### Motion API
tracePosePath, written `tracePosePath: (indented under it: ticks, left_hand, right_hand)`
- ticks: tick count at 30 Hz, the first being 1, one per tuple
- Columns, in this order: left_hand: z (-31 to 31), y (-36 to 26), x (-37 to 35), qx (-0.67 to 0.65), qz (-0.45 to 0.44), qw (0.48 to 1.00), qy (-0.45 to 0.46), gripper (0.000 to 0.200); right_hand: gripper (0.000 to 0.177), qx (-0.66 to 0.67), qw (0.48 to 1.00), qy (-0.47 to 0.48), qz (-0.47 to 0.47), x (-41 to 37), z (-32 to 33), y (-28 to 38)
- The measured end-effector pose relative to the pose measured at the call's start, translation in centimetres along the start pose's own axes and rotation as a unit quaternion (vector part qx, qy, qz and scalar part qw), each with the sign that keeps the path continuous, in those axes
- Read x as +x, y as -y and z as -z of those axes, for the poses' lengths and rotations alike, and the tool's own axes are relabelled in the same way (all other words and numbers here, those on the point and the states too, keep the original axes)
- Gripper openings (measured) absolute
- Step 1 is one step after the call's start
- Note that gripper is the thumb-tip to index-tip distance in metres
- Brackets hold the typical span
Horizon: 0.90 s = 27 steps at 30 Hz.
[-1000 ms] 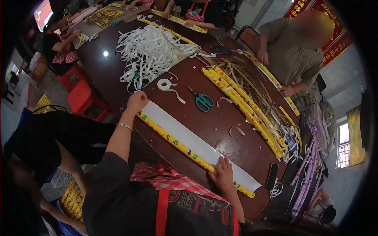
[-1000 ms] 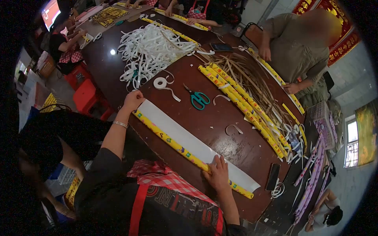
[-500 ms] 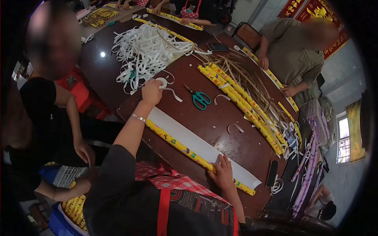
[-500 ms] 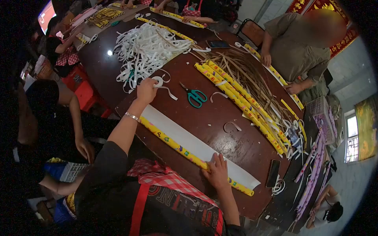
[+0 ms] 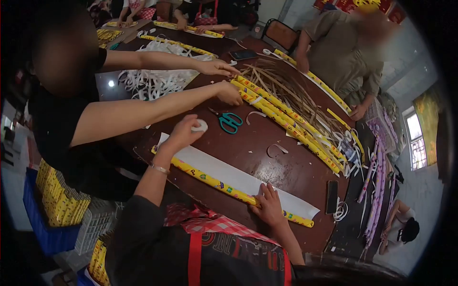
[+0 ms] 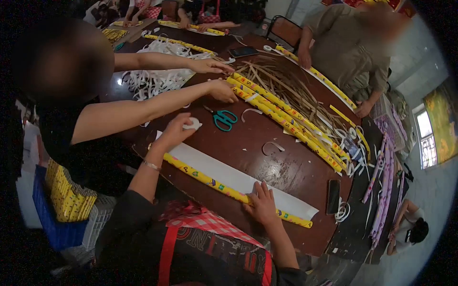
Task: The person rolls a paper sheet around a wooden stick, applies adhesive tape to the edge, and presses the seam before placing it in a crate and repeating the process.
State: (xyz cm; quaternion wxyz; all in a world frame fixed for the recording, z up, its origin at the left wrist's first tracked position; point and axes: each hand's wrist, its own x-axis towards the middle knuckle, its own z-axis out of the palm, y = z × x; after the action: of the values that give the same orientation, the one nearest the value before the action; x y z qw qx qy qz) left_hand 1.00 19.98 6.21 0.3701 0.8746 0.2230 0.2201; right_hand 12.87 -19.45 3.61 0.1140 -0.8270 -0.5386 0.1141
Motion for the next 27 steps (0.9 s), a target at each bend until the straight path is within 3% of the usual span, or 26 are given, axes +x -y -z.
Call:
tracePosePath:
  ticks: [2,3,4,6,8,10,11,13,14,17,21,27]
  left_hand:
    - [-2.0,-1.4,-1.1,-0.077,-0.058,0.992,0.084,0.016]
    - [-3.0,-2.2,-1.5,-0.17,-0.016,0.977,0.126,0.012]
    - [-3.8,-2.8,-1.4,-0.168,-0.023,0.975,0.142,0.012]
    - [-4.7,-4.4,-1.6,-0.2,0.06,0.976,0.062,0.009]
    - [-5.1,-4.7,-1.5,-0.166,0.071,0.982,0.061,0.009]
    - [-5.4,-4.7,-1.7,0.006,-0.102,0.995,-0.004,0.011]
    - [-6.1,-5.2,-1.7,0.01,-0.132,0.991,-0.02,0.012]
    - [-7.6,-7.7,-1.8,0.018,-0.183,0.982,0.048,0.013]
    - [-8.9,-8.8,-2.2,0.043,-0.154,0.979,0.125,0.011]
    - [-10.8,-11.0,-3.7,0.137,-0.139,0.972,0.133,0.018]
    - [-13.0,-8.7,-4.0,0.244,-0.141,0.952,0.121,0.029]
    - [-11.3,-7.1,-2.3,0.279,-0.146,0.939,0.141,0.031]
  right_hand:
    - [0.039,0.005,1.0,0.001,-0.008,0.0,0.3,0.1]
    - [0.04,0.008,1.0,0.007,-0.001,0.1,0.5,0.2]
    - [0.04,0.014,1.0,0.001,-0.017,0.2,0.5,0.3]
    - [0.04,0.012,1.0,0.007,-0.009,0.1,0.5,0.3]
    - [0.04,0.006,1.0,0.008,-0.004,0.0,0.4,0.1]
    - [0.039,0.006,1.0,0.01,-0.005,0.1,0.5,0.2]
    - [0.039,0.012,1.0,0.012,-0.011,0.1,0.7,0.4]
    - [0.038,0.01,1.0,0.008,-0.002,0.1,0.9,0.4]
    - [0.038,0.008,1.0,0.011,-0.002,0.1,0.7,0.3]
    - [0.038,0.008,1.0,0.005,0.004,0.0,0.5,0.1]
    - [0.039,-0.003,1.0,0.011,0.007,0.2,0.4,0.0]
    - [0.039,0.011,1.0,0.003,0.007,0.0,0.4,0.0]
